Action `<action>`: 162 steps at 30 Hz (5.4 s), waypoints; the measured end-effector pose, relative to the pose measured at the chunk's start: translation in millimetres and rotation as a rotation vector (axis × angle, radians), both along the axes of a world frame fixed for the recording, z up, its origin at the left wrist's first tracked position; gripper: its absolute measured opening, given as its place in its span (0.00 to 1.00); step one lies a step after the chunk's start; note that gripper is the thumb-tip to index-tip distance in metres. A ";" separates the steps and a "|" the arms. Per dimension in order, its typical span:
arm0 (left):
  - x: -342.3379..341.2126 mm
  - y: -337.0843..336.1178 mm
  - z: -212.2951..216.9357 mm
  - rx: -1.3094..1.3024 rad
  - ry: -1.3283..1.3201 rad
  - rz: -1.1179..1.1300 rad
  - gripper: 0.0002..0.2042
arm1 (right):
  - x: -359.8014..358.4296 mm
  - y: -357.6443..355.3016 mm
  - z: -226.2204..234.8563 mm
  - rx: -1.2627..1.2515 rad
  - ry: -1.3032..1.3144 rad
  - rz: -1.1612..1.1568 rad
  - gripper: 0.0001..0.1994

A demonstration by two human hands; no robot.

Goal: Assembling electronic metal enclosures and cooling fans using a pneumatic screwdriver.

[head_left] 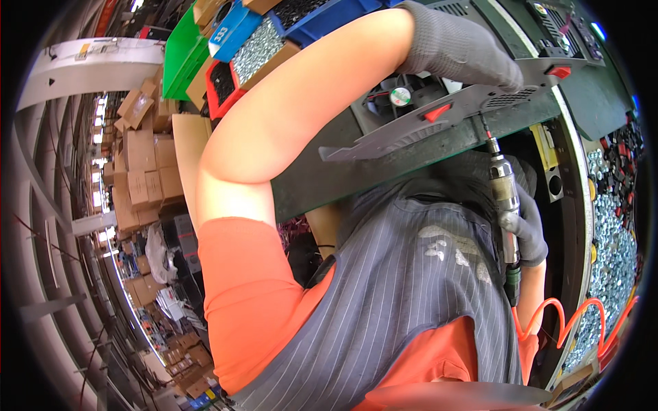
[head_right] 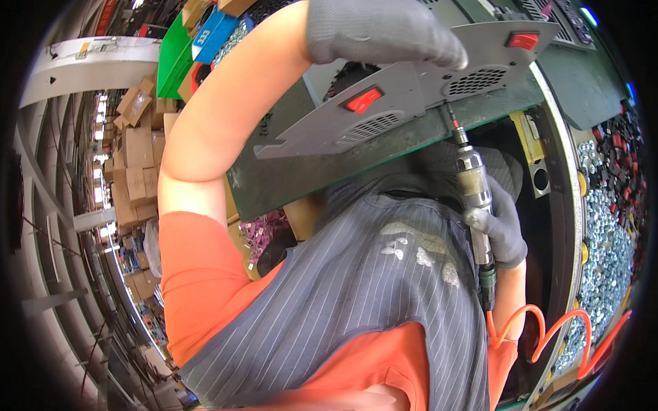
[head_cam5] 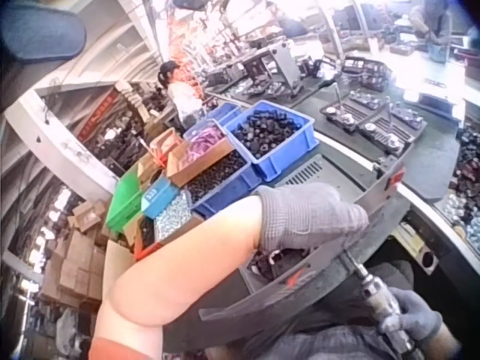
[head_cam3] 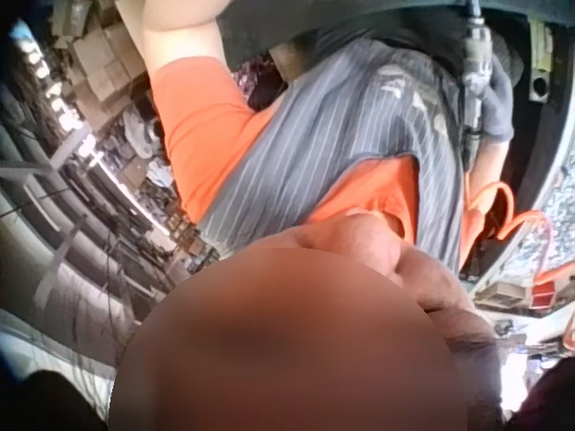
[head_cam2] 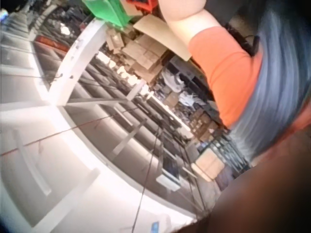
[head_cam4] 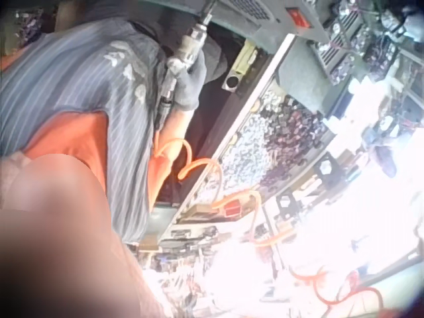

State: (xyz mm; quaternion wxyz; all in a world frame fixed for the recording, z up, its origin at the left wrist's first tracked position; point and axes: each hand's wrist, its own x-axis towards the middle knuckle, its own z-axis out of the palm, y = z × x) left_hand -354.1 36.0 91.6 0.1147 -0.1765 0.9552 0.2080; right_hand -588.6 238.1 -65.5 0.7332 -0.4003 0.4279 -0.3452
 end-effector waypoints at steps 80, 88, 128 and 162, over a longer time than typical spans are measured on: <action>4.3 11.5 0.5 0.329 0.475 0.607 0.28 | -58.6 -28.2 3.5 -0.229 0.304 -0.055 0.41; 215.1 110.9 -45.6 -0.265 0.286 1.330 0.15 | -31.9 9.4 -31.7 -0.057 0.094 -0.027 0.45; 53.7 217.5 -157.4 1.496 1.523 1.281 0.11 | 14.9 44.4 51.5 -0.082 0.202 0.453 0.47; 158.8 57.8 -93.9 -0.758 0.181 0.332 0.20 | -2.0 48.8 26.6 0.080 0.146 -0.062 0.43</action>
